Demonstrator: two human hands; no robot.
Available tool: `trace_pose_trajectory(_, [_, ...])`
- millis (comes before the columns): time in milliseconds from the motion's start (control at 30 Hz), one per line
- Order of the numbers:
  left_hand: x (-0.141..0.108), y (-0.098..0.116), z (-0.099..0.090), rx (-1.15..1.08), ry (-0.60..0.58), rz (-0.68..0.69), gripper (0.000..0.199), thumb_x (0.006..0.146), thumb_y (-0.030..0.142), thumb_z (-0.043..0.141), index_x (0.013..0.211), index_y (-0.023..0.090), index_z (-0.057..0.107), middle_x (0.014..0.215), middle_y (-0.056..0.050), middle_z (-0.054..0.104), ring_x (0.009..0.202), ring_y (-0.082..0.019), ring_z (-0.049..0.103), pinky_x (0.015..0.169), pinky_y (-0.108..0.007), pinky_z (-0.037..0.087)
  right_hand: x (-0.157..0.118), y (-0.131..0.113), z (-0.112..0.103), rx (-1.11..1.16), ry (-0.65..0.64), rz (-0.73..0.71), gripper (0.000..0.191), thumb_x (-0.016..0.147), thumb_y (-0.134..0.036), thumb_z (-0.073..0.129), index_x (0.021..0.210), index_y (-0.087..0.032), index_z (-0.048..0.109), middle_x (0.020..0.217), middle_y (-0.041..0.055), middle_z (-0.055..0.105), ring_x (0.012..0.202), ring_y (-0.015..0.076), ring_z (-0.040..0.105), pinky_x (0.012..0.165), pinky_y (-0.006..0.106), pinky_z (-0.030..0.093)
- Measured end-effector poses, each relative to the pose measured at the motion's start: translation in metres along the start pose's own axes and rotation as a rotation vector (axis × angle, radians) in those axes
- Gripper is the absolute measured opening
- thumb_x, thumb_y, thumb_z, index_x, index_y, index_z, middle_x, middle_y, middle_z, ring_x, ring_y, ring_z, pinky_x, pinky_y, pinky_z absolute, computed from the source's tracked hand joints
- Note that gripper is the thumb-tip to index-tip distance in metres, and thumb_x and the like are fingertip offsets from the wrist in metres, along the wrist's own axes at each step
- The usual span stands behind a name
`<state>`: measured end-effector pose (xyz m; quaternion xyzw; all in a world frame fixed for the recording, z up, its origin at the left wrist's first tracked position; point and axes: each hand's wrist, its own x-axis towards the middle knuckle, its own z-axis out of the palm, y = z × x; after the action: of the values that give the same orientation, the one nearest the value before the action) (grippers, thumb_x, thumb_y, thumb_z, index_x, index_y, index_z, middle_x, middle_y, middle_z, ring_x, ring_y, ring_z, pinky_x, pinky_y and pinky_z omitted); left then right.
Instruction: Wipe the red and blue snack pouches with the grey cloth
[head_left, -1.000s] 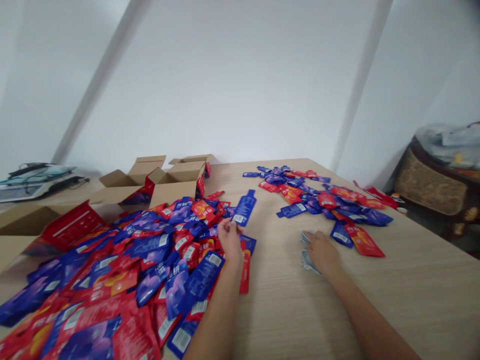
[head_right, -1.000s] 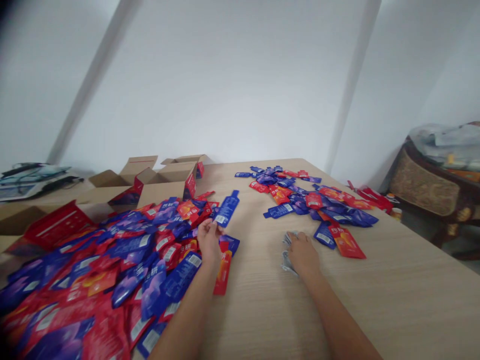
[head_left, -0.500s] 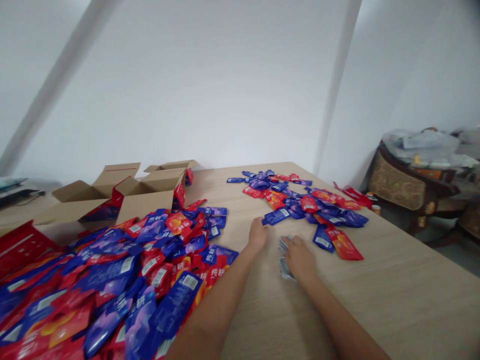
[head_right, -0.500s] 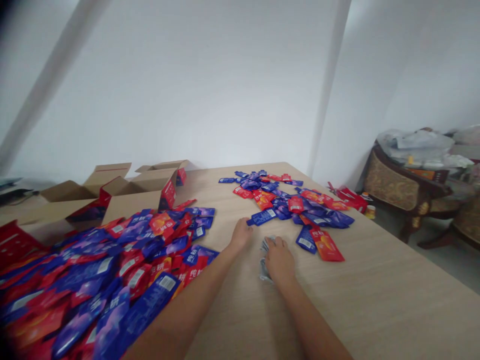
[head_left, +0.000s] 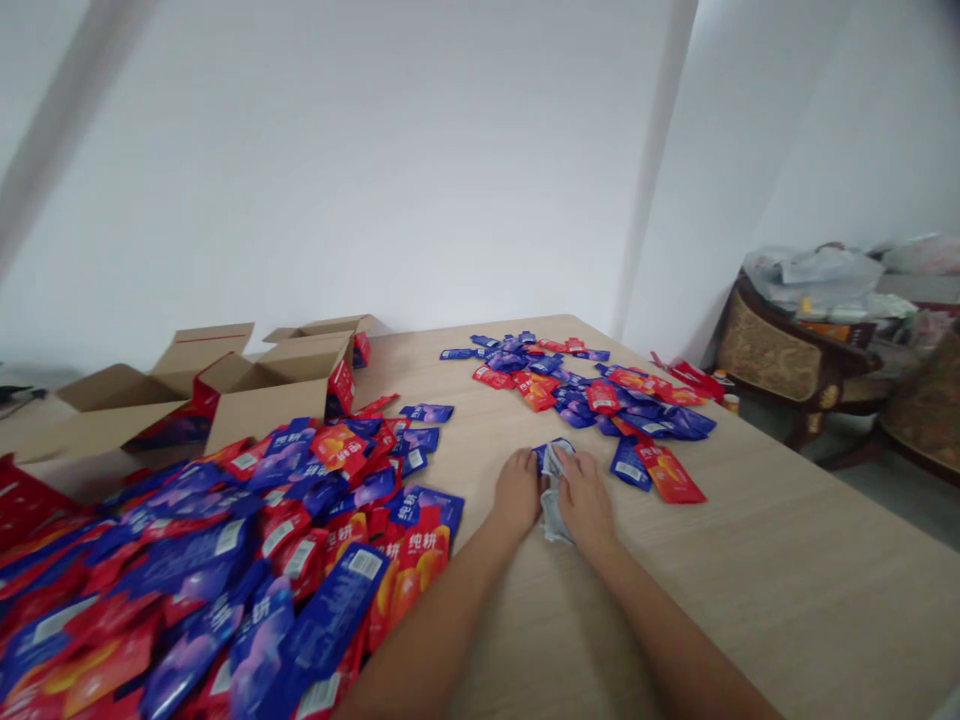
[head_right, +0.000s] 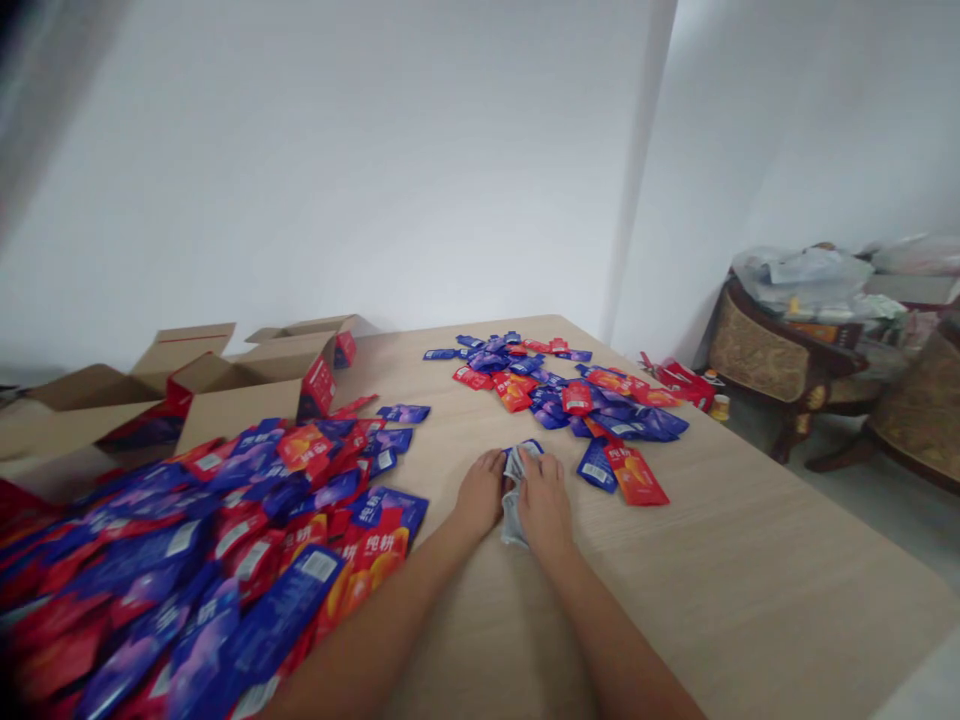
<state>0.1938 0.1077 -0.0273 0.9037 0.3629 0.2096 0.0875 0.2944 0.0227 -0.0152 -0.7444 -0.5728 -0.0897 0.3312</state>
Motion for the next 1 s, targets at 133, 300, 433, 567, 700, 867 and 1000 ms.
trace_pose_trajectory(133, [-0.051, 0.007, -0.010, 0.137, -0.020, 0.054, 0.039, 0.087, 0.013, 0.040, 0.123, 0.008, 0.055, 0.125, -0.015, 0.057, 0.123, -0.021, 0.046, 0.107, -0.033, 0.033, -0.017, -0.031, -0.001, -0.009, -0.142, -0.137, 0.043, 0.085, -0.011, 0.038, 0.124, -0.018, 0.055, 0.110, 0.0112, 0.053, 0.106, 0.0232, 0.043, 0.095, 0.034, 0.035])
trace_pose_trajectory(300, [-0.081, 0.004, -0.026, 0.203, -0.042, 0.007, 0.040, 0.087, 0.010, 0.038, 0.123, 0.004, 0.054, 0.127, -0.017, 0.055, 0.123, -0.021, 0.047, 0.107, -0.032, 0.033, -0.030, -0.049, 0.002, -0.117, -0.281, -0.177, 0.044, 0.083, -0.008, 0.041, 0.124, -0.017, 0.056, 0.113, 0.0118, 0.054, 0.108, 0.0238, 0.042, 0.094, 0.032, 0.032])
trace_pose_trajectory(433, [-0.080, 0.007, -0.030, 0.179, -0.069, -0.059, 0.043, 0.087, 0.009, 0.037, 0.128, 0.003, 0.049, 0.134, -0.018, 0.050, 0.124, -0.022, 0.046, 0.107, -0.033, 0.033, -0.017, -0.034, 0.003, -0.189, -0.304, -0.095, 0.046, 0.082, -0.007, 0.042, 0.123, -0.021, 0.057, 0.115, 0.0107, 0.054, 0.107, 0.0229, 0.043, 0.090, 0.030, 0.033])
trace_pose_trajectory(567, [-0.081, 0.007, -0.035, 0.063, -0.068, -0.084, 0.042, 0.085, 0.007, 0.038, 0.125, 0.006, 0.052, 0.133, -0.017, 0.051, 0.125, -0.021, 0.045, 0.107, -0.033, 0.032, -0.005, -0.006, -0.001, -0.304, -0.256, 0.057, 0.041, 0.083, -0.011, 0.044, 0.121, -0.015, 0.059, 0.109, 0.0149, 0.055, 0.103, 0.0252, 0.045, 0.086, 0.032, 0.034])
trace_pose_trajectory(700, [-0.093, 0.001, -0.043, -0.200, 0.053, -0.137, 0.035, 0.087, 0.010, 0.037, 0.115, 0.012, 0.057, 0.119, -0.013, 0.061, 0.113, -0.020, 0.054, 0.101, -0.032, 0.038, -0.005, 0.023, -0.005, -0.272, -0.209, 0.078, 0.041, 0.080, -0.011, 0.047, 0.118, -0.015, 0.061, 0.105, 0.0148, 0.056, 0.100, 0.0254, 0.046, 0.088, 0.034, 0.035])
trace_pose_trajectory(867, [-0.100, 0.002, -0.045, -0.686, 0.088, -0.531, 0.030, 0.094, 0.028, 0.029, 0.096, 0.015, 0.056, 0.071, -0.005, 0.065, 0.058, -0.016, 0.062, 0.058, -0.027, 0.050, -0.010, 0.022, 0.001, 0.080, -0.002, 0.046, 0.043, 0.083, -0.011, 0.036, 0.121, -0.016, 0.056, 0.104, 0.0107, 0.054, 0.100, 0.0218, 0.047, 0.092, 0.035, 0.038])
trace_pose_trajectory(1000, [-0.091, -0.001, -0.042, -0.739, -0.030, -0.595, 0.026, 0.091, 0.025, 0.033, 0.091, 0.015, 0.058, 0.059, 0.000, 0.059, 0.044, -0.012, 0.052, 0.048, -0.023, 0.042, -0.026, -0.019, 0.008, 0.293, 0.002, -0.148, 0.044, 0.083, -0.010, 0.037, 0.124, -0.017, 0.052, 0.107, 0.0096, 0.051, 0.103, 0.0208, 0.046, 0.094, 0.035, 0.039])
